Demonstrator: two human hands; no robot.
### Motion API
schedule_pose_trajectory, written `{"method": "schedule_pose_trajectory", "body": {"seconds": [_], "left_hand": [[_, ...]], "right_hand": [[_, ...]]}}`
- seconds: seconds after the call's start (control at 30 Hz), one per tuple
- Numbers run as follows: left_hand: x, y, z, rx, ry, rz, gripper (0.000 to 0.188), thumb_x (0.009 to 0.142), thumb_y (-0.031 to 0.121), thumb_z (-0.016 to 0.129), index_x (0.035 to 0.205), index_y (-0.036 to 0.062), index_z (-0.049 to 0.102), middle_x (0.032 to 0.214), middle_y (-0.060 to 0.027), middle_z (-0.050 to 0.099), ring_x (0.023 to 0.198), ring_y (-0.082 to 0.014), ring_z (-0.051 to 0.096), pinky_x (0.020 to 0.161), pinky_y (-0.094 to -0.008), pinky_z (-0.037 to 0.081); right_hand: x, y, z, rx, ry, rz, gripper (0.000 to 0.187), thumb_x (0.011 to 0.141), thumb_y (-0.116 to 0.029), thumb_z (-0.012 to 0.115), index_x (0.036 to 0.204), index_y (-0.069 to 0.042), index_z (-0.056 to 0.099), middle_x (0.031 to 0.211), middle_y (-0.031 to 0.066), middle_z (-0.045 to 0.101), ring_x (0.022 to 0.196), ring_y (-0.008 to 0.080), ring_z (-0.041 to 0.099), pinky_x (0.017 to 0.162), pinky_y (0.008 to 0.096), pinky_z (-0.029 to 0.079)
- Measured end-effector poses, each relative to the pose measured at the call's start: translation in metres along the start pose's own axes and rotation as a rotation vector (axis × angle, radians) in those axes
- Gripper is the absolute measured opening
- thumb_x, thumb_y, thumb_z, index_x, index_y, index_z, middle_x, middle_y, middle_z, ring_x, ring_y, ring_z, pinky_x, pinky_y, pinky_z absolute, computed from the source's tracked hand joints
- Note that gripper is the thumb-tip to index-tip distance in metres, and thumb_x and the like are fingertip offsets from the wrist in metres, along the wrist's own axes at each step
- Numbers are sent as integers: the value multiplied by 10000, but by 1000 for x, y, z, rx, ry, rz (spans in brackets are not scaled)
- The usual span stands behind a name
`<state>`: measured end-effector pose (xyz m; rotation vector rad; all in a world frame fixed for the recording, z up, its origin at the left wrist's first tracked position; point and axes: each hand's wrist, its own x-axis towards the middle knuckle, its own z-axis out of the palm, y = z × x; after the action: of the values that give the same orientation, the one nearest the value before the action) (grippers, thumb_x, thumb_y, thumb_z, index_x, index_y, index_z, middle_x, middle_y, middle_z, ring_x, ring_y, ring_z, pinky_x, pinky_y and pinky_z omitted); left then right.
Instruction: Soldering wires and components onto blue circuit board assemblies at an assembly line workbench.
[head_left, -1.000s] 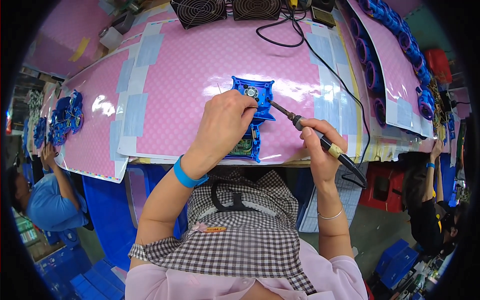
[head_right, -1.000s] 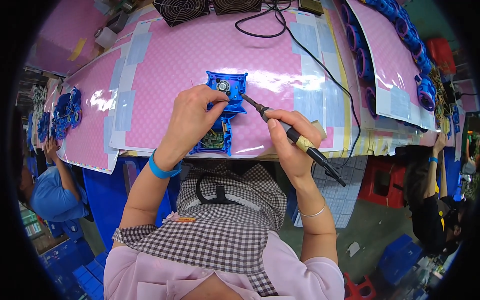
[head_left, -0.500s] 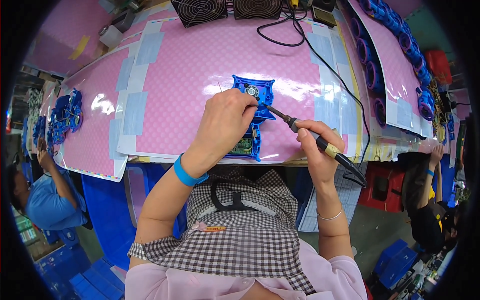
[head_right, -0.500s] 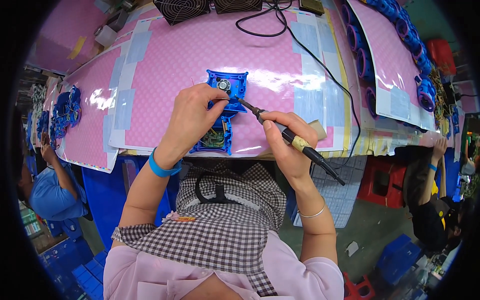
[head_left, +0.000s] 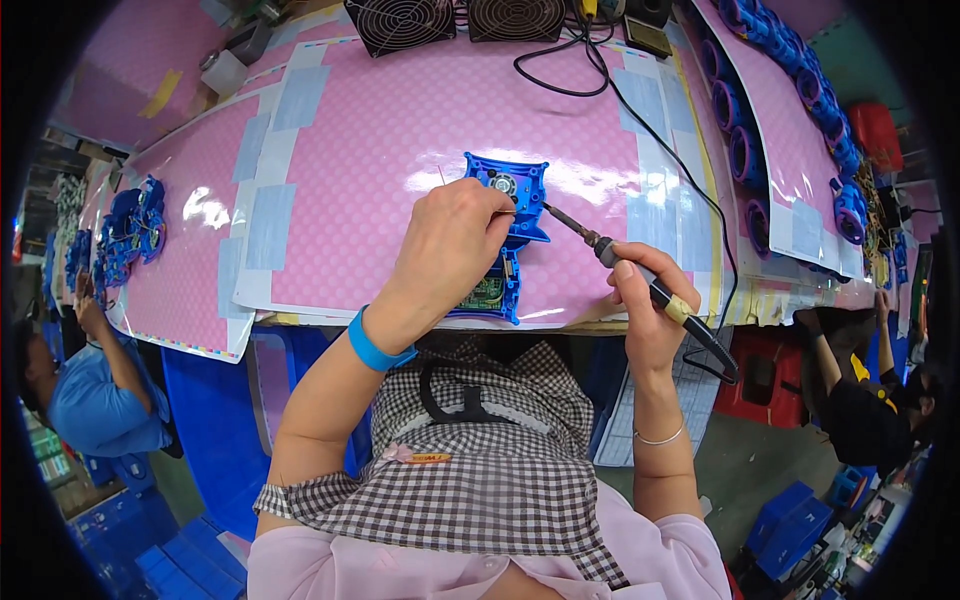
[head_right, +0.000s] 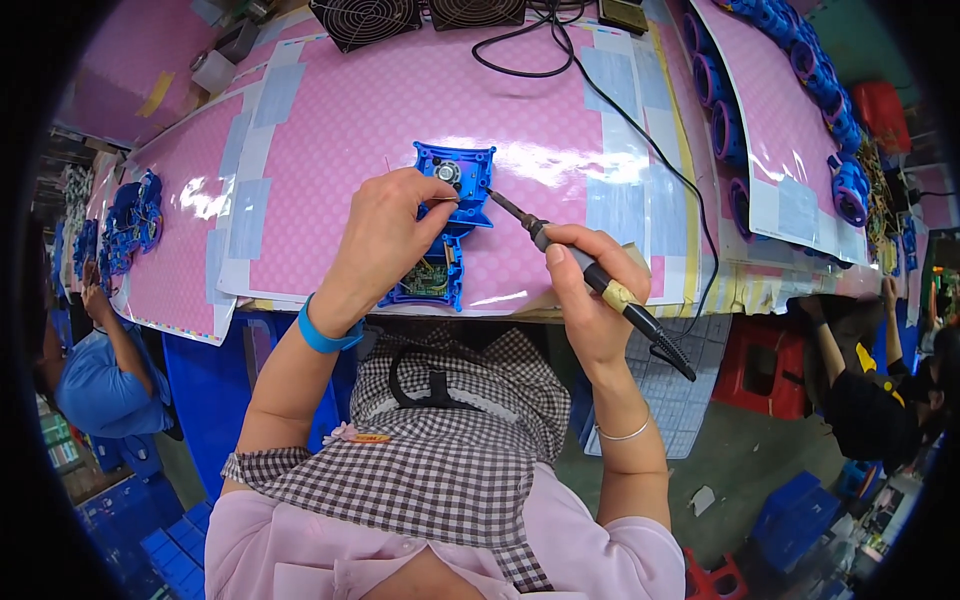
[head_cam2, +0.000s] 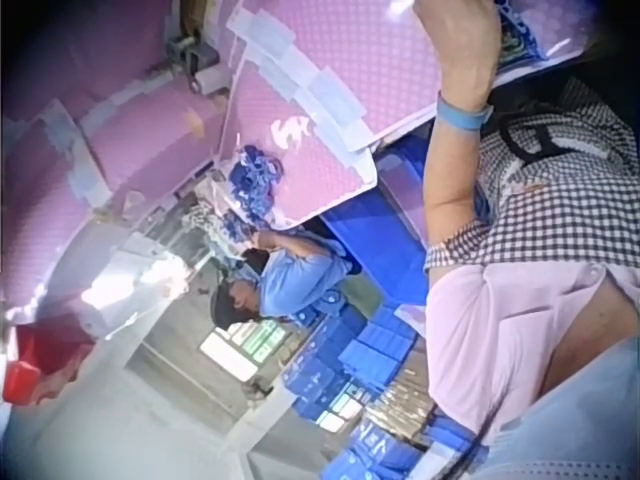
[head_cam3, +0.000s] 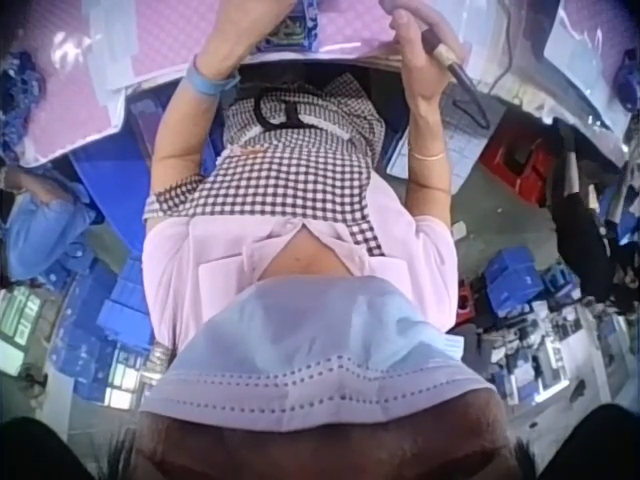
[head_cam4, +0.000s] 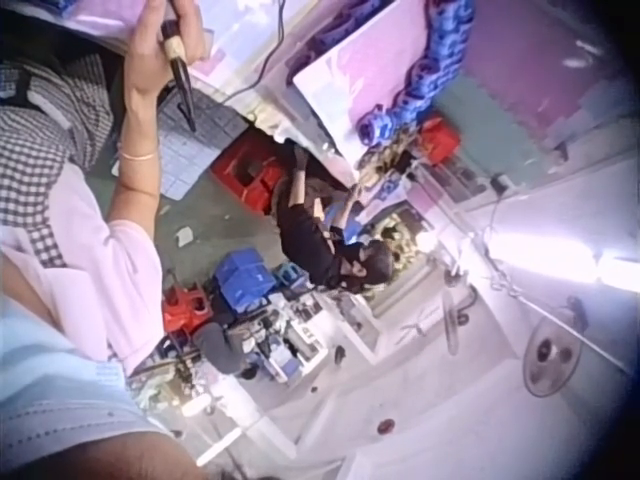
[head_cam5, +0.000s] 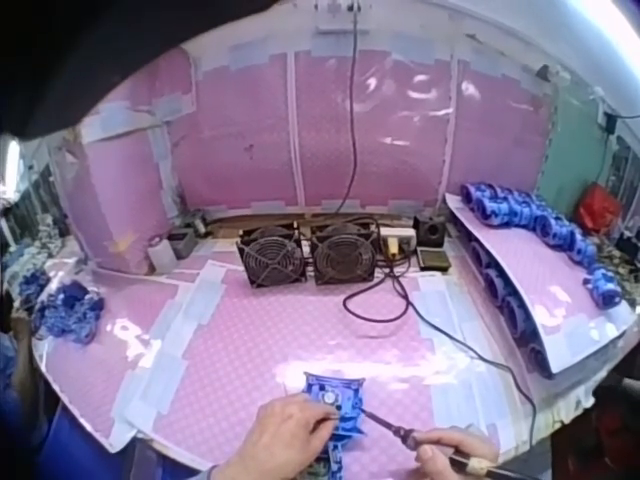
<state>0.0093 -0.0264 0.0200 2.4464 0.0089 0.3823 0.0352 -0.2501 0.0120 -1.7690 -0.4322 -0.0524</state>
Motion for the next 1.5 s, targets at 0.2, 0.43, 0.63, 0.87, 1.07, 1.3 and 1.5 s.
{"method": "schedule_pose_trajectory", "body": {"seconds": [0.2, 0.43, 0.63, 0.87, 1.07, 1.3, 1.5], "left_hand": [[0, -3, 1, 30, 17, 15, 107, 757, 95, 688, 841, 33, 710, 779, -135, 661, 710, -297, 635, 656, -386, 492], [0, -5, 2, 23, 15, 4, 105, 758, 103, 684, 833, 35, 709, 768, -129, 657, 690, -289, 628, 640, -383, 487], [0, -1, -1, -7, -32, -33, 123, 787, 95, 619, 827, 6, 694, 789, -177, 641, 768, -344, 629, 697, -443, 489], [-6, -5, -5, -38, 151, -33, 151, 776, 104, 706, 900, 20, 723, 778, -127, 680, 655, -244, 639, 576, -350, 478], [-8, -2, -6, -143, 203, -170, 138, 780, 91, 710, 885, 3, 722, 773, -124, 687, 632, -203, 631, 570, -303, 470], [-10, -6, -2, -98, 177, -125, 115, 779, 82, 686, 849, -7, 704, 751, -157, 659, 678, -295, 644, 622, -383, 495], [-9, -6, -2, -96, 165, -130, 119, 773, 80, 685, 849, -9, 704, 754, -161, 658, 678, -296, 643, 634, -387, 496]], "right_hand": [[-4, -3, -2, 16, 85, -11, 195, 868, -59, 613, 1017, 60, 652, 756, 95, 640, 608, 92, 561, 564, 209, 442], [-8, -4, -8, 94, 69, -57, 194, 865, -53, 606, 1009, 69, 648, 751, 105, 626, 585, 110, 544, 554, 222, 430], [-9, -2, -6, 77, 66, -62, 189, 867, -58, 608, 1000, 70, 650, 763, 109, 629, 594, 116, 552, 556, 224, 434], [-5, -5, 0, 89, 68, -70, 192, 868, -64, 613, 1006, 63, 656, 766, 106, 638, 604, 113, 562, 560, 222, 438], [3, -7, 18, 50, -75, -114, 162, 843, -10, 611, 979, 54, 672, 768, 88, 652, 578, 91, 577, 524, 205, 440], [6, -2, 31, 67, -83, -100, 168, 848, -13, 620, 990, 58, 672, 772, 89, 657, 593, 93, 596, 533, 198, 475], [6, -1, 33, 76, -78, -75, 171, 854, -23, 622, 995, 61, 672, 773, 87, 658, 596, 88, 596, 536, 197, 480]]}}
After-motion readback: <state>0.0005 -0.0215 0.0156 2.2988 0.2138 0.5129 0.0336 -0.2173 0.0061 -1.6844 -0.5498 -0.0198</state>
